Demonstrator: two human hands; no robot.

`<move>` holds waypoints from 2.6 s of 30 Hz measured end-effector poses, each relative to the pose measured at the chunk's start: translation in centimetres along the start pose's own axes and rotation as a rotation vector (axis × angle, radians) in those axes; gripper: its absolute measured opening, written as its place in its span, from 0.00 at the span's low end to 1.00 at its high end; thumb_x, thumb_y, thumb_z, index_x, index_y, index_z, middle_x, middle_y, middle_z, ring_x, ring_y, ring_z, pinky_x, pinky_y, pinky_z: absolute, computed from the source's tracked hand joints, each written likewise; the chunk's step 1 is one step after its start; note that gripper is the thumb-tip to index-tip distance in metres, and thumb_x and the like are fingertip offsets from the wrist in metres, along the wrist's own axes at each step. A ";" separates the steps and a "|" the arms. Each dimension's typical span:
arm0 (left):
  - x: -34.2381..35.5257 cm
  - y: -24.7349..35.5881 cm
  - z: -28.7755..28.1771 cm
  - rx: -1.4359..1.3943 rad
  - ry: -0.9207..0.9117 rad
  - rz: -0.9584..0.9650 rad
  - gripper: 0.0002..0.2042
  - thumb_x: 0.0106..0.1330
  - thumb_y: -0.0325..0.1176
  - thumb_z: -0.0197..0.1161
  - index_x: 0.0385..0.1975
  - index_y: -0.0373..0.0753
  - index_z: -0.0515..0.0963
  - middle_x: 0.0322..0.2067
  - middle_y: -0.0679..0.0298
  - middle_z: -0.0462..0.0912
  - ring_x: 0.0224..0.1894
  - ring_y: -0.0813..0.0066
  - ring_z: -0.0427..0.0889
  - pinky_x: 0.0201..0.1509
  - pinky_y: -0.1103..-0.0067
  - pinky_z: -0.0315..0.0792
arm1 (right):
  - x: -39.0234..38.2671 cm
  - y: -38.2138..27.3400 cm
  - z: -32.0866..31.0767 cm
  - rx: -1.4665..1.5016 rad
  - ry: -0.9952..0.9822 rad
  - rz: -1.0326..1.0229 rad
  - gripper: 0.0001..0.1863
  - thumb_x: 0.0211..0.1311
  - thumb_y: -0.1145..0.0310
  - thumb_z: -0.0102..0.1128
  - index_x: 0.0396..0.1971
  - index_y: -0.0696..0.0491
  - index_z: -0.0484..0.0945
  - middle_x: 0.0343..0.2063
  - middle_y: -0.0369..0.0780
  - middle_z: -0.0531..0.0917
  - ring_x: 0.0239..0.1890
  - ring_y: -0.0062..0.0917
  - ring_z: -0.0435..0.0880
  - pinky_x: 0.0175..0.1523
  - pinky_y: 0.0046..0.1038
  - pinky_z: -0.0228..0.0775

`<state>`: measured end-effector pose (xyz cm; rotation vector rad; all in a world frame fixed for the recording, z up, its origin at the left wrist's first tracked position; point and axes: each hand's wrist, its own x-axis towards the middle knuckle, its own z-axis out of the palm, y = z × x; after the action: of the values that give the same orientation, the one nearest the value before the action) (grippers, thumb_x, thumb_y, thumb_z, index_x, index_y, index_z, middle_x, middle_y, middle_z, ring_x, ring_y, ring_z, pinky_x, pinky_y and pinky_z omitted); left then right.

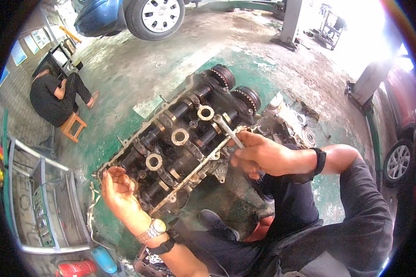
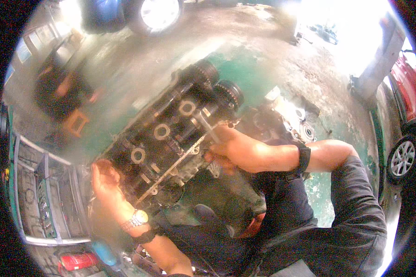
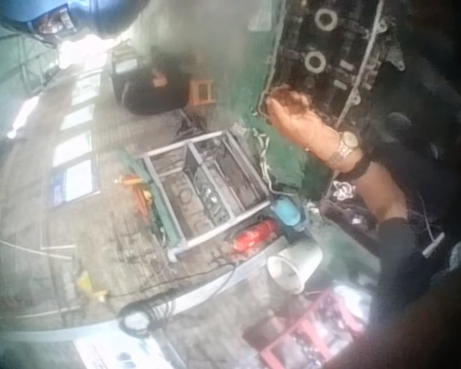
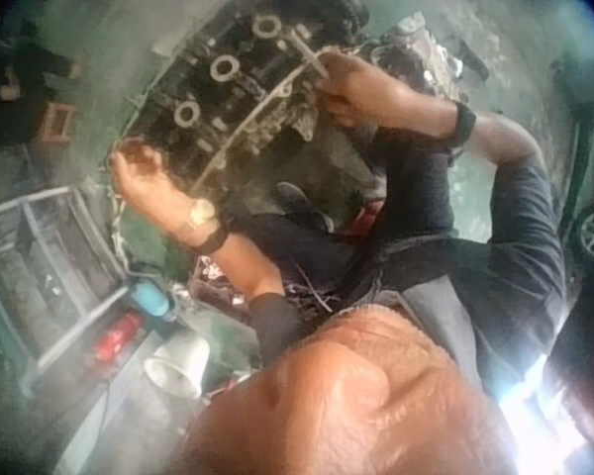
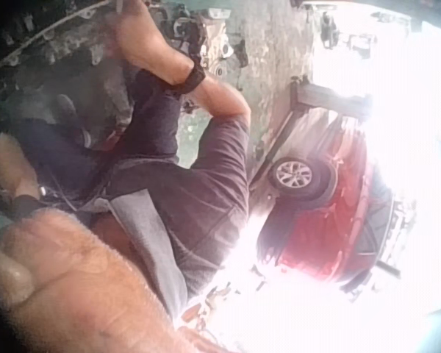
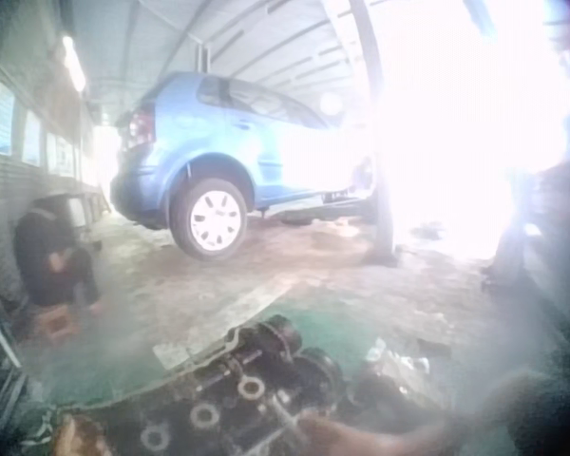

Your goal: The person works on an open engine cylinder head, using a wrench to tighten or loosen bolts on the camshaft caps.

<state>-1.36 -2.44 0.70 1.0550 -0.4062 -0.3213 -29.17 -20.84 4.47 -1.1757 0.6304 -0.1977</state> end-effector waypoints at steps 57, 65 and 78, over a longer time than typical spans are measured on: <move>-0.3 0.4 0.2 -0.074 -0.012 -0.019 0.14 0.69 0.39 0.52 0.32 0.33 0.75 0.26 0.60 0.78 0.18 0.82 0.70 0.18 0.85 0.60 | 5.8 -9.7 -9.5 -1.189 0.002 -0.295 0.13 0.57 0.65 0.58 0.27 0.61 0.79 0.19 0.41 0.80 0.24 0.23 0.80 0.32 0.28 0.71; -0.2 0.4 0.2 -0.073 -0.007 -0.027 0.14 0.69 0.39 0.52 0.32 0.32 0.75 0.26 0.59 0.78 0.18 0.81 0.70 0.18 0.85 0.60 | 7.1 -11.0 -9.7 -1.292 -0.042 -0.175 0.16 0.57 0.59 0.57 0.28 0.59 0.81 0.19 0.40 0.81 0.24 0.24 0.79 0.33 0.31 0.70; -0.3 0.3 0.1 -0.108 0.013 -0.041 0.14 0.69 0.38 0.52 0.32 0.31 0.74 0.26 0.58 0.78 0.18 0.81 0.71 0.18 0.84 0.61 | 5.1 -10.1 -8.2 -1.332 0.083 -0.171 0.15 0.62 0.62 0.56 0.20 0.57 0.75 0.13 0.33 0.75 0.16 0.15 0.71 0.21 0.22 0.61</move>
<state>-1.63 -2.21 0.94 0.9599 -0.3520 -0.3683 -27.84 -33.63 9.86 -2.5155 0.7375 0.0698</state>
